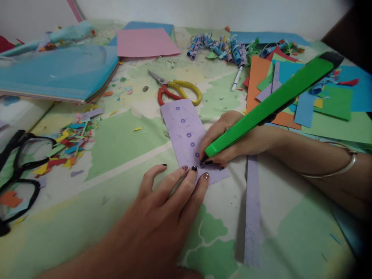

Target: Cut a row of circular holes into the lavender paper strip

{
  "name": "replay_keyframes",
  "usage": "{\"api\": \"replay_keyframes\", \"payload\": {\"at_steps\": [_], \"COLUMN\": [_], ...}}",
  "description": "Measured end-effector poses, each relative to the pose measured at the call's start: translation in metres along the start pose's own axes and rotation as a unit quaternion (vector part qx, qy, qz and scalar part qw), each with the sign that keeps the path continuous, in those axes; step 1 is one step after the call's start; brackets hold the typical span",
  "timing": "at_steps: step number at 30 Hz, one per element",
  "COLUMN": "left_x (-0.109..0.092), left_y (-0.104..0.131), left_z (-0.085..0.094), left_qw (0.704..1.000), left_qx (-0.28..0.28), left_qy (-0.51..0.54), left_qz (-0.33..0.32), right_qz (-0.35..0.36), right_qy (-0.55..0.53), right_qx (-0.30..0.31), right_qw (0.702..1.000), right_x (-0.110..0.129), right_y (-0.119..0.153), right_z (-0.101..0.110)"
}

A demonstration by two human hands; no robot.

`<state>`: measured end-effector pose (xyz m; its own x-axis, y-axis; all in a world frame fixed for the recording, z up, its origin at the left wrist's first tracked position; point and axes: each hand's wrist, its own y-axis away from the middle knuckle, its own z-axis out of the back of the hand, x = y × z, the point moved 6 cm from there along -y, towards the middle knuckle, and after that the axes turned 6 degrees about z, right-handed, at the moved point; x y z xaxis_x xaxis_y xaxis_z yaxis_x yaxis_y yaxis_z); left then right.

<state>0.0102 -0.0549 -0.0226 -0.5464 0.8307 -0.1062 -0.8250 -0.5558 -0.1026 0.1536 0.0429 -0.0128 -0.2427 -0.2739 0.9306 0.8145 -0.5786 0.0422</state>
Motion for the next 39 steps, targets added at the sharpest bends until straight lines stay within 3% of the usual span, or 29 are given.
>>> {"api": "replay_keyframes", "payload": {"at_steps": [12,32,39], "left_x": [0.002,0.002,-0.011], "left_y": [0.002,0.002,-0.005], "left_z": [-0.001,-0.002,-0.001], "left_qw": [1.000,1.000,0.998], "left_qx": [0.000,0.010,-0.045], "left_qy": [0.009,0.006,-0.034], "left_qz": [-0.003,0.006,0.019], "right_qz": [0.005,0.005,0.052], "right_qy": [-0.024,0.073,0.142], "right_qx": [-0.016,-0.011,-0.017], "right_qw": [1.000,0.997,0.988], "right_x": [0.002,0.005,0.023], "right_y": [-0.001,0.000,-0.001], "right_z": [0.000,0.002,-0.003]}}
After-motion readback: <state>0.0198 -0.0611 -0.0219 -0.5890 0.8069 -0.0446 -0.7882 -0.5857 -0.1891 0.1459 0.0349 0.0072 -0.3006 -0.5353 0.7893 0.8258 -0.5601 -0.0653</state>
